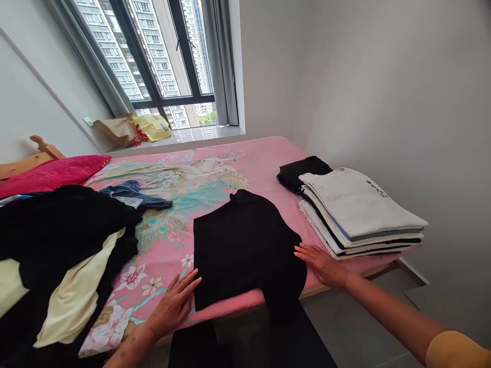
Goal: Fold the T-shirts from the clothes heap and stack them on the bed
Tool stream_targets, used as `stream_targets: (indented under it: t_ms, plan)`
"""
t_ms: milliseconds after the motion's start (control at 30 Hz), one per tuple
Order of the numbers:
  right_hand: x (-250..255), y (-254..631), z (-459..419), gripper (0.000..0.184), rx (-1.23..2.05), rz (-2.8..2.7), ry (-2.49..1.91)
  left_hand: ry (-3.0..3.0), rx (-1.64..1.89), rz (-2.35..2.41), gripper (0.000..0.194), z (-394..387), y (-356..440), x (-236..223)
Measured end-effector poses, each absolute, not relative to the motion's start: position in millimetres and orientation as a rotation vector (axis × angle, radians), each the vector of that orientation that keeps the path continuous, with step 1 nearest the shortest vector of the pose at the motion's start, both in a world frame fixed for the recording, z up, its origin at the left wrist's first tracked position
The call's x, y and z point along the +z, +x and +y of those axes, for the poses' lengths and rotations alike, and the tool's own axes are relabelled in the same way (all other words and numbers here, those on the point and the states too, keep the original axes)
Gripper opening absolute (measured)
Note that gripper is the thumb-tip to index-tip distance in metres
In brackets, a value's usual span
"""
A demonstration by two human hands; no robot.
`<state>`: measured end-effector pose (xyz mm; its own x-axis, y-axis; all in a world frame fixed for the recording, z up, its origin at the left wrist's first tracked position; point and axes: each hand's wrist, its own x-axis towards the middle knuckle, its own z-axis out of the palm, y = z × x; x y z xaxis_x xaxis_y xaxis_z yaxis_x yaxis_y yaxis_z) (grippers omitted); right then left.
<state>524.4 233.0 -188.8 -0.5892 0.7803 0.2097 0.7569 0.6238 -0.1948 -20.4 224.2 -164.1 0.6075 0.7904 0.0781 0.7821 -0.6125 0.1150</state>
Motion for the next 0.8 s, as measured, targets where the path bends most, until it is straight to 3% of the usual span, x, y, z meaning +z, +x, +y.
stream_targets:
  t_ms: [200, 633, 800]
  plan:
    - [-191, 526, 254, 0.06, -0.143, -2.699, -1.065, 2.953, 0.413, 1.135, 0.065, 238, -13, -175]
    - [-207, 516, 266, 0.049, -0.026, -2.531, -0.973, 2.823, 0.537, 1.151, 0.065, 244, 1, -179]
    - [-199, 506, 288, 0.027, 0.355, -2.255, -1.234, 2.148, 0.663, 1.545, 0.032, 265, 14, -177]
